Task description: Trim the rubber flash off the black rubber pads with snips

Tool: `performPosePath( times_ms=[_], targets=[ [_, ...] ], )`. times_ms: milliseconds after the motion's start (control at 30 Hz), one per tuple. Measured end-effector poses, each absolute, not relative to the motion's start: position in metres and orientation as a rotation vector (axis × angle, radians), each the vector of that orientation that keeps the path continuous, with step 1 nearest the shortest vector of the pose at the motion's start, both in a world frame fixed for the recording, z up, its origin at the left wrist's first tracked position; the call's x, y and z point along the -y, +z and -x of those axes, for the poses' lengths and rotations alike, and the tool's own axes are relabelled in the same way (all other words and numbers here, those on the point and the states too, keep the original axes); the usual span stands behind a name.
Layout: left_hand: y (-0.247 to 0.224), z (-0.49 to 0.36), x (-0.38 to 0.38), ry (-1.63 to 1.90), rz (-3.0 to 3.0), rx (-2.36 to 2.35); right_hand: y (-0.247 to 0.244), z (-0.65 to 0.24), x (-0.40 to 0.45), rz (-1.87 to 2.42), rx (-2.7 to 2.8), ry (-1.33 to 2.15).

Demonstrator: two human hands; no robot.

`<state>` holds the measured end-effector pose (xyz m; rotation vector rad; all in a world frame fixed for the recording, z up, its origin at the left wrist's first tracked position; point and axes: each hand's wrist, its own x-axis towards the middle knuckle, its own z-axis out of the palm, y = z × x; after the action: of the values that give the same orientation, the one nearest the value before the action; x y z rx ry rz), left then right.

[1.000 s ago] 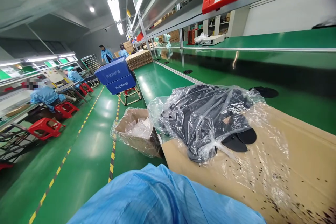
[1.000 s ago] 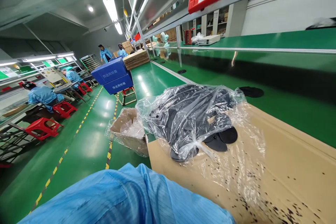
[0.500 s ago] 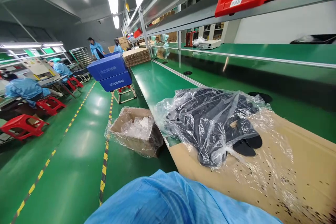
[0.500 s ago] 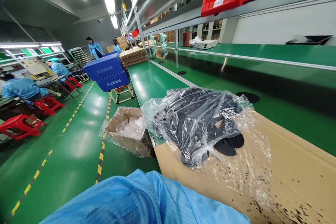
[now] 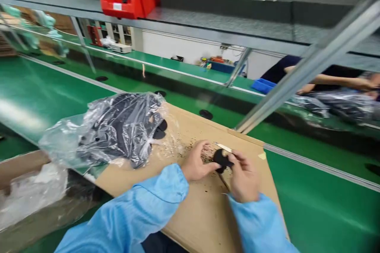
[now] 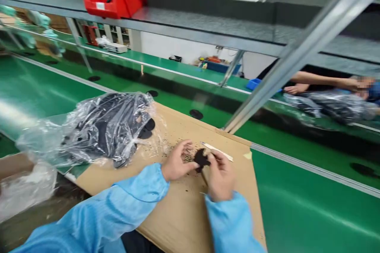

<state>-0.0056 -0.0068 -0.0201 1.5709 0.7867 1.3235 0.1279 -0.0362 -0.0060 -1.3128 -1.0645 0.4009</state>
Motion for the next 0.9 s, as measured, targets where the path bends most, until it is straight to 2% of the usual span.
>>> performPosePath(
  times_ms=[200,333,700,900],
  targets=[
    [-0.014,0.009,0.005,1.236,-1.429,-0.76,-0.024,-0.12,0.026,1.181,0.803,0.659],
    [-0.011,0.004,0.006,1.156,-1.393,-0.63,-0.024,-0.125,0.033,1.208,0.829,0.671],
    [-0.014,0.001,0.0,1.062,-0.879,-0.741,-0.026,-0.131,0.039,1.329,0.992,0.672],
    [-0.008,0.003,0.001,0.992,-0.706,-0.573,-0.022,-0.133,0.04,1.17,0.887,0.912]
  ],
)
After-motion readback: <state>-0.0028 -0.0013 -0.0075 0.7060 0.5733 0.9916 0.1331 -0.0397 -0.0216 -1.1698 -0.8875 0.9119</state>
